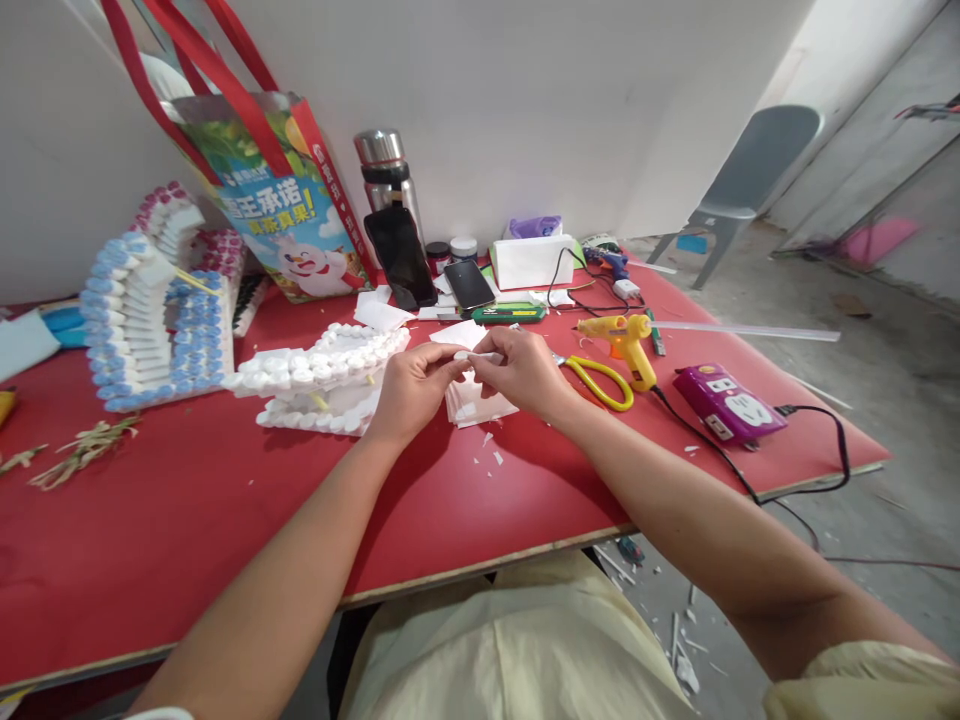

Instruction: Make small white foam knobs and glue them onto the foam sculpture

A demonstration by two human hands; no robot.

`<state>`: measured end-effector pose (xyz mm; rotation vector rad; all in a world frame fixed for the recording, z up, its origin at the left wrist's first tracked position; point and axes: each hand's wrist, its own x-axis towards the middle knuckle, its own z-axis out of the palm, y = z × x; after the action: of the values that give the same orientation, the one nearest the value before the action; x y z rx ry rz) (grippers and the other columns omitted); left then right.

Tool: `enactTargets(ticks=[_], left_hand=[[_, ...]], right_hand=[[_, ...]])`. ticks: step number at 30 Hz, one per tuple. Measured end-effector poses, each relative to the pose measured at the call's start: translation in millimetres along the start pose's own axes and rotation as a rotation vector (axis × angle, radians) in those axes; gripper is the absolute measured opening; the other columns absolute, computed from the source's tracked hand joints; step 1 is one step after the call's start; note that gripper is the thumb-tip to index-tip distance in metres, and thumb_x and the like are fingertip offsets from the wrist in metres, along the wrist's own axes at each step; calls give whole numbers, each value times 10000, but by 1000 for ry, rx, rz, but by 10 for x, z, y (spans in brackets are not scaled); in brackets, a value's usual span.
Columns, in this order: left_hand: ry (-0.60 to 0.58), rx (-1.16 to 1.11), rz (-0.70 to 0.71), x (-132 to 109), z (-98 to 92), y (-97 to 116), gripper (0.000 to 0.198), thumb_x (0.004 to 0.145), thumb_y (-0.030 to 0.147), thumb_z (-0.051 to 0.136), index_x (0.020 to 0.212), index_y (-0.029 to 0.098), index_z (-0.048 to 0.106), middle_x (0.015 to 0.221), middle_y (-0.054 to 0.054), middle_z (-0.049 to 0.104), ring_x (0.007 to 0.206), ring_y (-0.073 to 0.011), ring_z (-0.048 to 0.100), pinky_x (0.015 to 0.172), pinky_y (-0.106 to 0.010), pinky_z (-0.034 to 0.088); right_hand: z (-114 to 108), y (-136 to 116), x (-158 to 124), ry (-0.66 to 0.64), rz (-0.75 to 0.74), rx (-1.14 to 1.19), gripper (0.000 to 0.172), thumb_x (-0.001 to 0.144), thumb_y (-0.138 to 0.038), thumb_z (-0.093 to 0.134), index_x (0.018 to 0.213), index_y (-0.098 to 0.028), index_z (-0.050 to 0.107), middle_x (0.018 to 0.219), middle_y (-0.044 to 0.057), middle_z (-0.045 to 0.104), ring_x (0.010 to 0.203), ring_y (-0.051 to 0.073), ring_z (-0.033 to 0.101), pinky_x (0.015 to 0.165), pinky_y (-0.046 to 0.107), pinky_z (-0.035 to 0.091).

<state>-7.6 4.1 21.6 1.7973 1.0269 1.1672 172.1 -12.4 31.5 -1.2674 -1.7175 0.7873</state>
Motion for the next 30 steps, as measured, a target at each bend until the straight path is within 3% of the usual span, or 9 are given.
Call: enactTargets(ticks=[6, 12, 18, 24, 30], left_hand=[[1, -85, -25, -3, -38, -9, 221, 784, 365, 809, 920, 192, 824, 840, -53, 751, 725, -171, 665, 719, -306, 553], [-20, -27, 8, -18, -65, 11, 175, 735, 338, 846, 827, 191, 822, 778, -45, 736, 738, -175, 661, 680, -287, 537], [-31, 23, 47, -26, -65, 46, 229, 773, 360, 818, 939, 202, 826, 802, -41, 720, 707, -160, 637, 635, -276, 527], [-101, 79, 93, -14, -65, 36, 256, 883, 382, 711, 1064, 224, 802, 917, -47, 697, 715, -144, 636, 661, -276, 543], [-48, 185, 124, -12, -51, 49, 184, 922, 337, 668, 987, 207, 781, 914, -49, 710, 797, -165, 644, 751, -293, 521]], right_hand=[[-24, 40, -6, -90, -138, 4, 130, 929, -275, 597, 847, -175, 609, 662, 5, 698, 562, 134, 692, 563, 224, 481], [-77, 103, 4, -200, -172, 58, 187, 949, -339, 614, 876, -167, 630, 653, 10, 690, 579, 143, 701, 581, 241, 519], [-72, 103, 12, -196, -179, 92, 135, 946, -277, 609, 869, -167, 618, 649, 5, 685, 582, 144, 708, 581, 238, 522], [-58, 137, 55, -162, -90, 165, 137, 928, -282, 623, 856, -165, 621, 697, 18, 705, 561, 137, 700, 551, 235, 519], [-51, 158, 65, -98, -20, 168, 222, 893, -365, 679, 814, -169, 610, 705, 26, 717, 518, 130, 678, 501, 228, 490]])
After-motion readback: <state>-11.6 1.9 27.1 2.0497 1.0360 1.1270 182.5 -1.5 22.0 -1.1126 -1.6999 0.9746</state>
